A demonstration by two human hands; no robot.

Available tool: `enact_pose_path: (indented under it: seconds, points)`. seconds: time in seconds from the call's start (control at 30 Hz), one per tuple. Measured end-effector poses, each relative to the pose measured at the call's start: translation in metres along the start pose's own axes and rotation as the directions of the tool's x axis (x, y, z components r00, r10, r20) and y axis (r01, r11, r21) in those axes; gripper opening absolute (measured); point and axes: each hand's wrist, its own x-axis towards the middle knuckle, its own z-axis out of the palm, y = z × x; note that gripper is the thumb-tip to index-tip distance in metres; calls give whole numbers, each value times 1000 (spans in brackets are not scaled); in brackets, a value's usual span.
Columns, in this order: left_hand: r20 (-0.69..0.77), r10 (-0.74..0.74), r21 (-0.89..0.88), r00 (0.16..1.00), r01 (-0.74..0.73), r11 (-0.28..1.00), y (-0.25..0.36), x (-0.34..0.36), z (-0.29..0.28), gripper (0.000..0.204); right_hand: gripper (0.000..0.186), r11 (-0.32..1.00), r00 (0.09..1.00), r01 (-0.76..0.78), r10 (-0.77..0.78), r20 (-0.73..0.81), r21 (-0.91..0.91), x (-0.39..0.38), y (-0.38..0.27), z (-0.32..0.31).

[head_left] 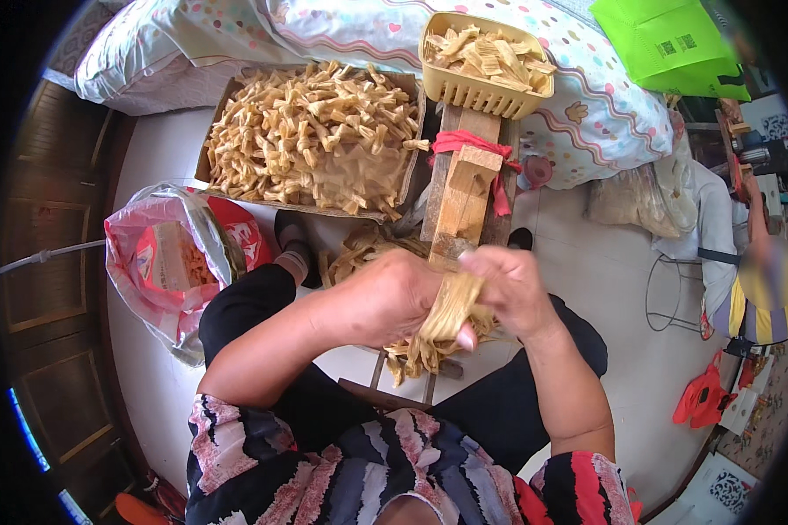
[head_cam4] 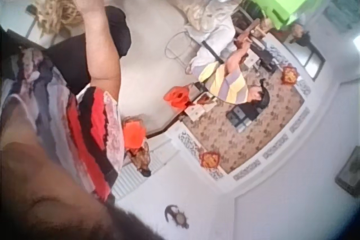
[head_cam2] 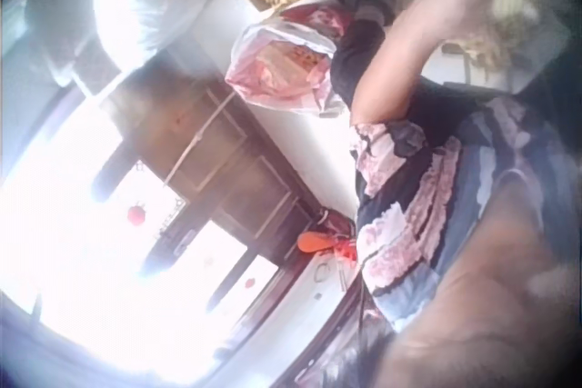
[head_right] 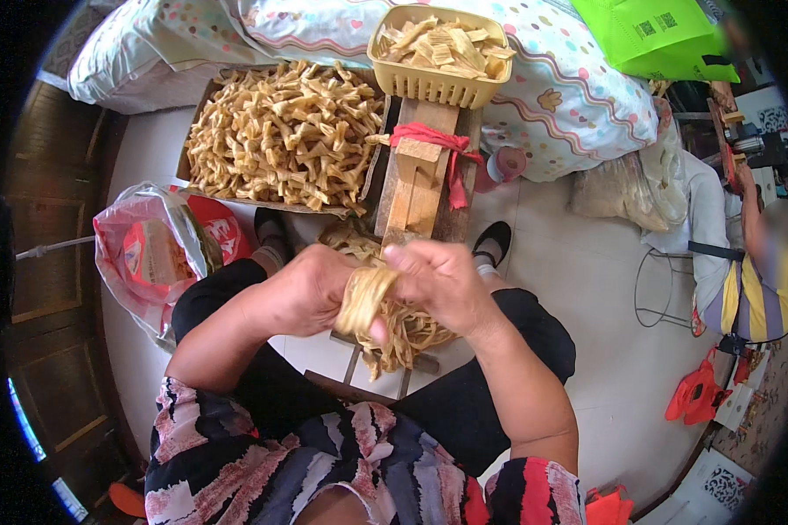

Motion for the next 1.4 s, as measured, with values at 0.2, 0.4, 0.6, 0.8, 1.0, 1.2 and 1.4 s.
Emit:
enact_pose_path:
  seconds: [0.2, 0.4, 0.6, 0.8, 1.0, 1.2, 1.4]
  points:
    - [-118, 278, 400, 953, -211, 892, -24, -9, 9, 26, 36, 668, 834, -490, 170, 526, 561, -2, 44, 8]
    - [-271, 346, 590, 898, -129, 797, -22, -20, 12, 33, 25, 840, 991, -117, 129, 14, 530, 2, 44, 36]
    - [-418, -65, 326, 906, 217, 920, -28, -28, 18, 24, 23, 954, 935, 189, -248, -255, -232, 1, 25, 38]
    - [-306, -106, 420, 946, 234, 877, -29, -30, 33, 23, 24, 500, 901, 287, -431, 53, -817, 2, 37, 36]
    - [-319, 44, 172, 947, 12, 985, -29, -25, 19, 10, 40, 900, 980, 137, -183, -73, -414, 2, 48, 25]
    - [-534, -264, -552, 803, -95, 828, -26, -33, -3, 10, 57, 917, 941, -237, 135, 311, 320, -11, 38, 22]
    - [-351, -467, -654, 812, 144, 742, -34, -33, -6, 20, 46, 858, 950, -281, 186, 251, 429, -7, 41, 18]
